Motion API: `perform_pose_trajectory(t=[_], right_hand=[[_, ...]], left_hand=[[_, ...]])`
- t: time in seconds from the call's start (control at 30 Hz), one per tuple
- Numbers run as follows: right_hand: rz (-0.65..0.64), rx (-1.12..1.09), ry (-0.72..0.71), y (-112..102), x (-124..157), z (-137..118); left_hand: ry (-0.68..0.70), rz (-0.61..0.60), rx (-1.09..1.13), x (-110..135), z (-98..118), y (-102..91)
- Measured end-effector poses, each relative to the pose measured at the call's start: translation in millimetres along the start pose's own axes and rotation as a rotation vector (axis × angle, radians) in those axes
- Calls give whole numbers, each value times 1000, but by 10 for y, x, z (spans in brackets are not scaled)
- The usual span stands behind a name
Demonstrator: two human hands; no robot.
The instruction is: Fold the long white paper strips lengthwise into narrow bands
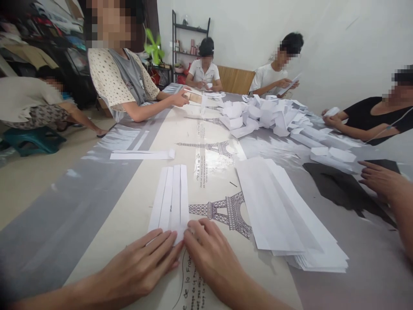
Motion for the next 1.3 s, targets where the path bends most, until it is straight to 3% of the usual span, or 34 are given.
perform_pose_trajectory(t=[0.1, 0.3, 0.47, 0.63, 0.8, 1.0, 1.17, 1.3], right_hand=[[6, 125, -169, -24, 131, -20], [34, 328, -243, -86, 133, -48], [-218, 390, -305, -108, -75, -183], [-292, 451, -362, -144, -216, -268], [-411, 466, -411, -202, -380, -243], [-392, 535, -400, -135, -289, -299], [-222, 534, -368, -29, -137, -364], [-138, 407, -355, -110, -107, -188]], left_hand=[[-8, -48, 60, -12, -13, 16], [-59, -37, 214, -54, -158, -19], [-35, 57, 293, 38, -221, -84], [-71, 40, 305, 49, -205, -81], [-116, 20, 576, 103, -351, -150], [-36, 41, 511, 156, -401, -140], [-32, 52, 347, 103, -298, -93], [2, 8, 412, 95, -293, -178]])
Point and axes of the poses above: each hand's wrist, its own x-axis away from the middle knuckle, its own y-axis out of the palm, z = x × y, the point moved 4 cm from there along -x, towards the middle knuckle, and after that the axes turned 14 degrees about y, right-handed, at the moved point
